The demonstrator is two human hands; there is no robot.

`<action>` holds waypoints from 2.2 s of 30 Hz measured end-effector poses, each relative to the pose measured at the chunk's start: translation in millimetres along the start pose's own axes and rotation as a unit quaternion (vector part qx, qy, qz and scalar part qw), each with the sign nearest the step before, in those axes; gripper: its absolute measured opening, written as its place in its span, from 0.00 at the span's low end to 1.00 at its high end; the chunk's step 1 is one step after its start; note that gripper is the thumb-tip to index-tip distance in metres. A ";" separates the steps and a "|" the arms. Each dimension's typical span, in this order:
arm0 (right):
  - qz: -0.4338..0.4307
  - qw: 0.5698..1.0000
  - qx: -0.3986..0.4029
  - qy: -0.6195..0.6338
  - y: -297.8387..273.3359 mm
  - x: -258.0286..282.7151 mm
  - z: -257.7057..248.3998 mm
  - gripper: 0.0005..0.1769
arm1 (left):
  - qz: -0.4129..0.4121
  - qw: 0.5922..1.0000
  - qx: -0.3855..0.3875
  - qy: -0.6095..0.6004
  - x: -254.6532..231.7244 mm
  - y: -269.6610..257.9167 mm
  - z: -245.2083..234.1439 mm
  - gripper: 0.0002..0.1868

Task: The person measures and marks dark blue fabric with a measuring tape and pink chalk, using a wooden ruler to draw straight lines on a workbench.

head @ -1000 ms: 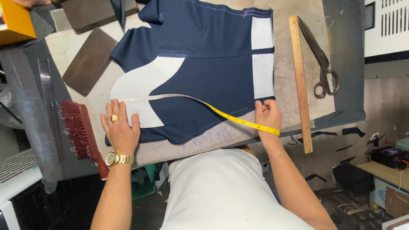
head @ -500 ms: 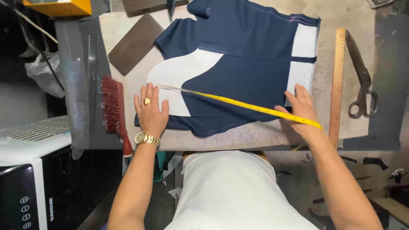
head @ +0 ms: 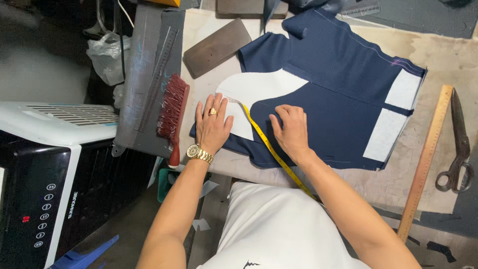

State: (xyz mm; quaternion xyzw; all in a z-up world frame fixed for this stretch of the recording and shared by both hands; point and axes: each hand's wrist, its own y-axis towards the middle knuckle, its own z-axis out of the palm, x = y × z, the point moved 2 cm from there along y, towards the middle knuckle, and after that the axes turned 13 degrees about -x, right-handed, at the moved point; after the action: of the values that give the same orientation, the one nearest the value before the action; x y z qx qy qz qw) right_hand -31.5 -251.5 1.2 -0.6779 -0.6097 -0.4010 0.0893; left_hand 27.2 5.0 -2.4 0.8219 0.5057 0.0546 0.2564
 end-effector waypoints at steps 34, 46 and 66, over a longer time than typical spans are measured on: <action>0.261 0.928 0.265 -0.008 92.5 88.4 87.1 0.16 | -0.037 0.998 -0.033 -0.041 11.2 12.4 -7.1 0.26; 0.276 0.927 0.255 0.014 89.9 82.1 87.2 0.16 | -0.032 0.998 -0.042 -0.039 10.5 10.1 -4.5 0.26; 0.377 0.866 0.325 -0.056 63.9 -69.6 -110.9 0.15 | 0.015 0.999 -0.032 -0.015 -6.1 13.4 -8.5 0.27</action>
State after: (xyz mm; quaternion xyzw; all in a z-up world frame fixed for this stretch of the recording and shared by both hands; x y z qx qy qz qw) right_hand -17.9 -387.1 52.7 -0.8098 -0.4078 -0.0774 0.4147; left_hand 32.1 -1.9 12.3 0.8218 0.4871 0.0624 0.2889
